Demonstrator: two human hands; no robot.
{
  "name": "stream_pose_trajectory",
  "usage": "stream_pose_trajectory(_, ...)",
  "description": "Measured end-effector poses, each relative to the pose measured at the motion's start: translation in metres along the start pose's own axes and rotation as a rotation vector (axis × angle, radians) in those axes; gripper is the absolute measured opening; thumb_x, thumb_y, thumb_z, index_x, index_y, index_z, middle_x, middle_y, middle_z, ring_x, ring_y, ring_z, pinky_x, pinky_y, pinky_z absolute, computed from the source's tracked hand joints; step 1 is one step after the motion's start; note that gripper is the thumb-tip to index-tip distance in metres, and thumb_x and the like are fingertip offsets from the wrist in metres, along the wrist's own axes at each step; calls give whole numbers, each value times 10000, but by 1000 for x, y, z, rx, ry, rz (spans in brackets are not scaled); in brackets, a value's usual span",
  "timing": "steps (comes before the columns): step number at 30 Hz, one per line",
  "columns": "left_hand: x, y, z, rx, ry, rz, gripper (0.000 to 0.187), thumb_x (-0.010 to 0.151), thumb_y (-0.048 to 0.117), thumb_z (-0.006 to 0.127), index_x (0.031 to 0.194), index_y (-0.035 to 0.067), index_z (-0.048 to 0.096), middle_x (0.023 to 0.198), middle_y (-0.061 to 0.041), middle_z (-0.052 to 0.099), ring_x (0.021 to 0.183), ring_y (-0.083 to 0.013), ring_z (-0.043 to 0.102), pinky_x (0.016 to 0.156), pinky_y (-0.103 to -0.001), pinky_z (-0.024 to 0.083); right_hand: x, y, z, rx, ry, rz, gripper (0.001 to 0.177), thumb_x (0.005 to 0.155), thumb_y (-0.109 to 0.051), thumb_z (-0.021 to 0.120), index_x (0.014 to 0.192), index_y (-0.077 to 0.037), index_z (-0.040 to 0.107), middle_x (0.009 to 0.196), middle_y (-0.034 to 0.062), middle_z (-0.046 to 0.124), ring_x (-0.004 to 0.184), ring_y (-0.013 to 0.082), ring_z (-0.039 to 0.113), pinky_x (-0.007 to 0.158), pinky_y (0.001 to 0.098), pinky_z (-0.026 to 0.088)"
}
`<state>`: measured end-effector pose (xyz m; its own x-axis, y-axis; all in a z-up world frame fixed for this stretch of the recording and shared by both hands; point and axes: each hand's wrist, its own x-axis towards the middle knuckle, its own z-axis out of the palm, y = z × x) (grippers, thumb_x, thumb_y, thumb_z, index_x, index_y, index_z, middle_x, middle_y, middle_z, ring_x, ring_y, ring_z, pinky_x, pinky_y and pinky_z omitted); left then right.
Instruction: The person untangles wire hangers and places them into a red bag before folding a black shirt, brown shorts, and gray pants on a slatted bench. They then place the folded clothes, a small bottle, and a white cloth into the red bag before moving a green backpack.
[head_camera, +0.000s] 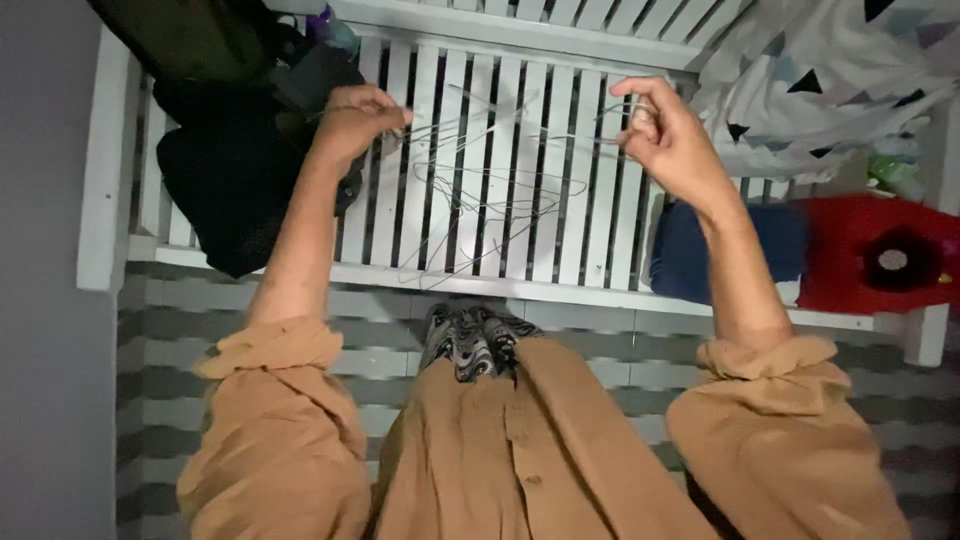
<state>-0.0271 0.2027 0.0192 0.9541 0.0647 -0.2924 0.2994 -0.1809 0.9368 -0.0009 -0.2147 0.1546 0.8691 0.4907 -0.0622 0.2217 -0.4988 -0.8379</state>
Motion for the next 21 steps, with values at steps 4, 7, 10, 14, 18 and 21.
stream_pose_trajectory(4, -10, 7, 1, 271, -70, 42, 165, 836, 192, 880, 848, 92, 750, 782, -12, 742, 715, -92, 684, 663, -275, 537, 6, 19, -24, -177, 47, 260, 475, 939, 52, 571, 1364, -156, 616, 801, -54, 460, 650, 74, 438, 551, 242, 406)
stream_pose_trajectory(7, -6, 1, 0, 404, -111, 125, 148, 842, 193, 877, 845, 102, 760, 771, -24, 728, 694, -102, 663, 621, -293, 519, 10, 44, -44, -423, 208, 64, 355, 967, 66, 592, 1282, -83, 663, 813, -4, 643, 662, 72, 593, 556, 221, 459)
stream_pose_trajectory(10, -5, 0, 5, 383, -129, 197, 165, 852, 190, 877, 817, 96, 746, 760, -28, 724, 683, -103, 650, 617, -289, 512, 11, 49, -49, -525, 284, -32, 312, 940, 65, 646, 1226, -47, 701, 735, 90, 626, 627, 153, 581, 619, 263, 461)
stream_pose_trajectory(14, -5, 17, 21, 287, -32, 179, 195, 892, 191, 848, 807, 69, 723, 741, -49, 723, 669, -105, 654, 623, -287, 515, 14, 40, -35, -140, 242, 256, 292, 1007, 41, 553, 1270, -44, 648, 800, 35, 664, 593, 129, 602, 495, 289, 464)
stream_pose_trajectory(18, 5, 20, 31, 127, -17, 145, 155, 925, 172, 790, 856, 43, 741, 771, -61, 760, 688, -103, 714, 690, -283, 562, 21, 43, 0, 203, 354, 209, 307, 1065, 18, 485, 1355, -48, 559, 871, 67, 664, 624, 127, 694, 508, 283, 575)
stream_pose_trajectory(21, 4, 38, 50, -22, -101, 78, 124, 933, 157, 758, 898, 39, 769, 790, -64, 782, 726, -111, 731, 787, -289, 576, 30, 32, 35, 319, 299, 310, 392, 1008, 48, 472, 1378, -69, 527, 830, 130, 697, 660, 153, 692, 590, 297, 578)
